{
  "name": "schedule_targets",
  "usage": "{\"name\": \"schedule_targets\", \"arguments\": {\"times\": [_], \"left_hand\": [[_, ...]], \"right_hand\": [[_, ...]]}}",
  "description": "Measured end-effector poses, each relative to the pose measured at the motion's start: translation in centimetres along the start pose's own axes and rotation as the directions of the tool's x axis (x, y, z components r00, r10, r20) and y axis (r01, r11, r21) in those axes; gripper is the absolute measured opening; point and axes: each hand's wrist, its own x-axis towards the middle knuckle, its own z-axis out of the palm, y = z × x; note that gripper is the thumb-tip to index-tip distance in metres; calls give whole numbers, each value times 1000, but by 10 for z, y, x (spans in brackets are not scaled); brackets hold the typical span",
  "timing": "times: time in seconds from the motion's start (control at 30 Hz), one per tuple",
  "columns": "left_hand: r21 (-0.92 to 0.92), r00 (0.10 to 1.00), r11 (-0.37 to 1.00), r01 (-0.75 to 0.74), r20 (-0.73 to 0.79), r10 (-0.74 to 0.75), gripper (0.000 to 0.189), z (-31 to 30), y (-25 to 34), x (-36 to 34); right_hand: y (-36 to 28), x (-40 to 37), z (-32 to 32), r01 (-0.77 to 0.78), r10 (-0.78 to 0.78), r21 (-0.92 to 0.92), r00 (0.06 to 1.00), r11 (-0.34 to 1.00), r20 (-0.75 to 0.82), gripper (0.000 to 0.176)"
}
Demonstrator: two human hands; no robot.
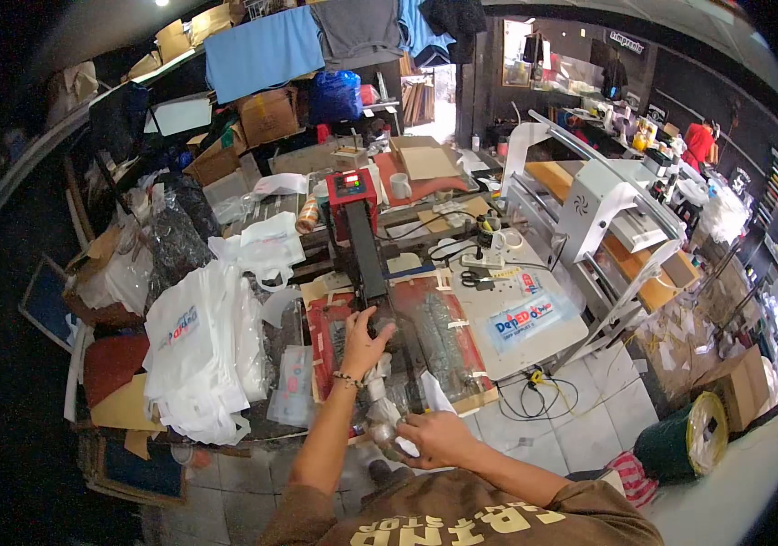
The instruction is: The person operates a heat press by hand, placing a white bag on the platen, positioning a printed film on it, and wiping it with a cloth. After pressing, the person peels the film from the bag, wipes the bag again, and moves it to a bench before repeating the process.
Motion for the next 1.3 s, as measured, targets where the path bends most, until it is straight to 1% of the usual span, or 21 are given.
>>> {"name": "schedule_targets", "arguments": {"times": [0.07,0.27,0.37,0.43,0.47,0.53,0.63,0.77,0.83,0.93,1.07,1.13,1.17,1.23,1.3], "left_hand": [[-24,1000,999,23,17,-23,68,-1,1,0],[8,1000,1000,21,-15,-21,72,2,-1,0],[-22,999,999,28,-31,-28,75,3,-1,0],[-76,996,995,61,-58,-65,82,5,-3,0],[-77,996,995,62,-58,-66,82,4,-1,-1],[15,991,993,115,-63,-114,92,1,3,-2],[14,988,989,150,-35,-150,93,0,5,-2],[2,990,991,134,-49,-134,93,2,1,-2],[-13,981,982,191,-27,-191,93,0,5,-2],[-46,981,980,192,8,-192,92,2,-2,-1],[-37,981,980,194,-13,-194,92,11,-17,2],[-154,978,967,204,4,-206,90,13,-20,3],[-153,978,967,205,4,-207,90,14,-21,3],[-116,983,980,163,-60,-171,91,16,-24,2],[-125,980,974,187,-39,-194,91,11,-16,1]], "right_hand": [[1,0,1,9,-9,2,1000,1000,-5,37],[1,0,0,6,-6,1,1000,1000,-2,37],[0,0,-2,1,-1,1,1000,1000,9,37],[0,1,-2,4,-4,-5,1000,1000,14,38],[0,1,-3,6,-6,-11,1000,1000,19,38],[0,1,-2,9,-9,-9,1000,1000,16,39],[0,1,-2,11,-11,-5,1000,1000,13,39],[-3,1,-5,-14,14,6,1000,1000,27,39],[-1,1,-3,-8,8,7,1000,1000,23,39],[0,1,-2,-6,6,5,1000,1000,23,39],[-1,1,-2,-10,10,4,1000,1000,28,39],[-2,1,-5,-6,6,7,1000,1000,21,39],[-2,1,-5,-1,1,10,1000,1000,15,39],[-2,1,-5,-2,2,9,1000,1000,14,38],[-3,1,-5,-4,4,7,1000,1000,12,38]]}}
